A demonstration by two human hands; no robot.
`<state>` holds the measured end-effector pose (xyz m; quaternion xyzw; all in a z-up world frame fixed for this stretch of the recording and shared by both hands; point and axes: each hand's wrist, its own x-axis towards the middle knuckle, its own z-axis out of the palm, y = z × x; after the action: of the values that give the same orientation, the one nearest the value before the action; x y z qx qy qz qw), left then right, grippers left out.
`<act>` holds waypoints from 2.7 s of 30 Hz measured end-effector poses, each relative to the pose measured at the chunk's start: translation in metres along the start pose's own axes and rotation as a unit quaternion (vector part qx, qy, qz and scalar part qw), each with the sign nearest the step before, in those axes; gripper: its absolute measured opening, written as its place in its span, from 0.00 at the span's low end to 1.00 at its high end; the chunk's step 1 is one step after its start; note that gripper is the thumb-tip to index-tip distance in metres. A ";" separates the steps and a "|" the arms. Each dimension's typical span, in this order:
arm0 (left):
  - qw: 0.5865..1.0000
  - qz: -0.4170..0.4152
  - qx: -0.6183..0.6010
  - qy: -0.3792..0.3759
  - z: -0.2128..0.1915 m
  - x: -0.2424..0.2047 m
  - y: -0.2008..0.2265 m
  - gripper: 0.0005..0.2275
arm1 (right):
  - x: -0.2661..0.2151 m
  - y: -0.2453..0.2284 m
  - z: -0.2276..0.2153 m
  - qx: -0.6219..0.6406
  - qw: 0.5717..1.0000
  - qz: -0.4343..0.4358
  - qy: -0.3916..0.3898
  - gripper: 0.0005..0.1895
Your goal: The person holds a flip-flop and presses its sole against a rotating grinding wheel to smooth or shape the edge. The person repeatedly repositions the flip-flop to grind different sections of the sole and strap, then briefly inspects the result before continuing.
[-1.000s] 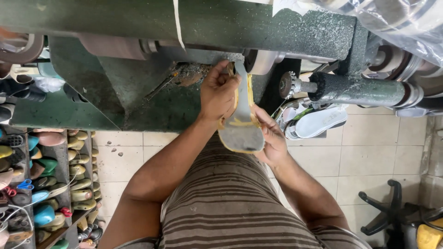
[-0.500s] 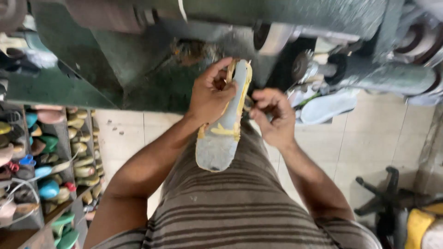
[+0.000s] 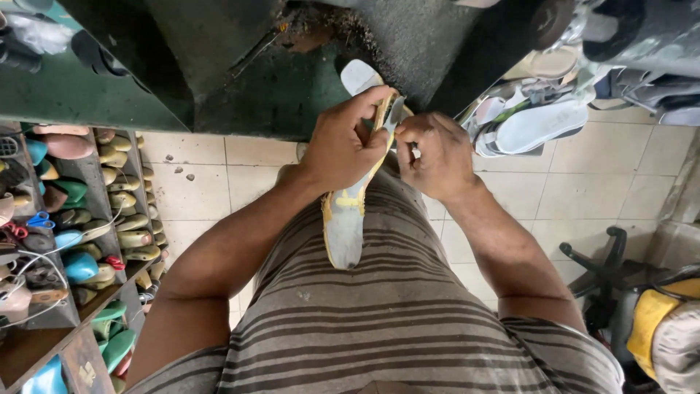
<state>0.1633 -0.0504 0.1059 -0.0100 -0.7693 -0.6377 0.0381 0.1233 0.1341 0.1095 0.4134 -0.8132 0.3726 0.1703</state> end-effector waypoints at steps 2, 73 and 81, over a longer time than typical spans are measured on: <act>1.000 -0.002 -0.001 -0.017 -0.001 -0.006 -0.016 0.25 | -0.011 0.004 0.010 0.026 1.000 0.001 0.000 0.08; 0.955 -0.058 -0.270 0.112 0.090 -0.070 -0.097 0.18 | -0.155 -0.033 -0.133 0.058 0.980 0.160 -0.107 0.24; 0.977 -0.200 -0.070 0.019 0.109 -0.076 -0.001 0.16 | -0.157 -0.042 -0.046 0.274 0.902 0.175 -0.283 0.28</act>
<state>0.2339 0.0587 0.0792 0.1537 -0.7083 -0.6847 -0.0768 0.2498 0.2375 0.0676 0.3830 -0.7520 0.4721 -0.2549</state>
